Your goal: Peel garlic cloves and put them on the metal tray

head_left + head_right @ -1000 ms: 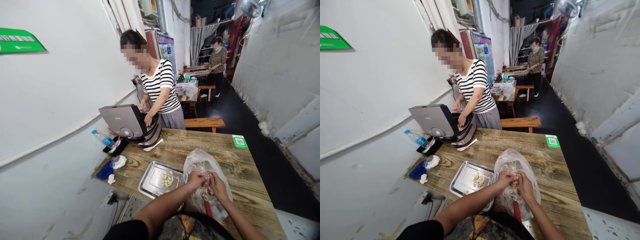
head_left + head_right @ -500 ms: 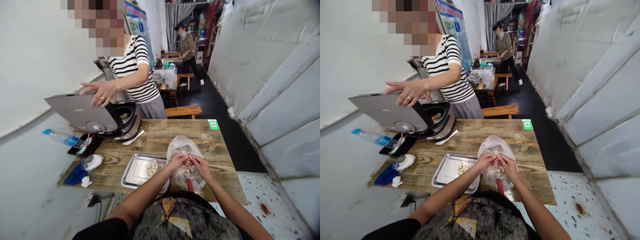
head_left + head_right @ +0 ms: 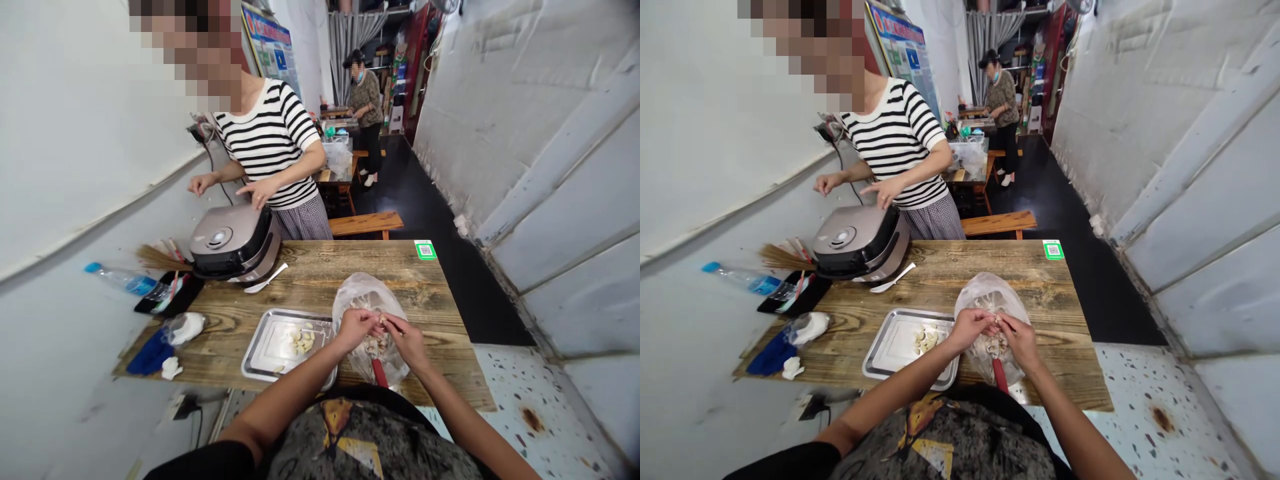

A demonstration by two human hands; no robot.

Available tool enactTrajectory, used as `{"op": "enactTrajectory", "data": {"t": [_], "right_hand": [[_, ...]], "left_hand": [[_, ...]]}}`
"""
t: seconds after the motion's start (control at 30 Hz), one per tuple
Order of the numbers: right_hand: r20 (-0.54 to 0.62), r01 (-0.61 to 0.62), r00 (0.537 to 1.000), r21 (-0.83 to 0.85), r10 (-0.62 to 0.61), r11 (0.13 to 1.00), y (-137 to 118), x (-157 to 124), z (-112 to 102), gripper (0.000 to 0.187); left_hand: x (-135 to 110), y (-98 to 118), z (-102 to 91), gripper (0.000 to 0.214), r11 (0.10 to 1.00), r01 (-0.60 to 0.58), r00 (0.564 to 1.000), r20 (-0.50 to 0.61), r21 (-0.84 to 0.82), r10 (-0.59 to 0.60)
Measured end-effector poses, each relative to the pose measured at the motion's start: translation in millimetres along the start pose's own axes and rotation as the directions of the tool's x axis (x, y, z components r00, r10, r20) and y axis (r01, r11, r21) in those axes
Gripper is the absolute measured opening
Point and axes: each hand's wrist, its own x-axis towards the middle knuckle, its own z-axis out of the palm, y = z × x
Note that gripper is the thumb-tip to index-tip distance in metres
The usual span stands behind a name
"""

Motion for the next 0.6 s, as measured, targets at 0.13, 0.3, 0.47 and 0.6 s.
{"op": "enactTrajectory", "data": {"t": [0.13,0.3,0.47,0.6], "right_hand": [[0.02,0.064,0.998,-0.069,-0.063,0.996,-4,3,-4,0.028],[0.075,0.151,0.987,-0.111,-0.143,0.982,-6,9,-9,0.026],[0.098,0.203,0.976,-0.111,-0.193,0.973,-11,16,-13,0.023],[0.065,0.112,0.992,-0.015,-0.111,0.994,-15,18,-13,0.021]], "left_hand": [[-5,1,-0.6,0.03,0.995,0.029,0.999,0.042,-0.093,-0.025],[-9,6,0.2,0.029,0.99,0.056,0.998,-0.003,-0.126,-0.057],[-7,11,6.4,0.013,0.994,0.038,0.994,-0.101,-0.102,-0.048],[-4,16,12.7,0.006,0.997,0.013,0.989,-0.146,-0.071,-0.023]]}}
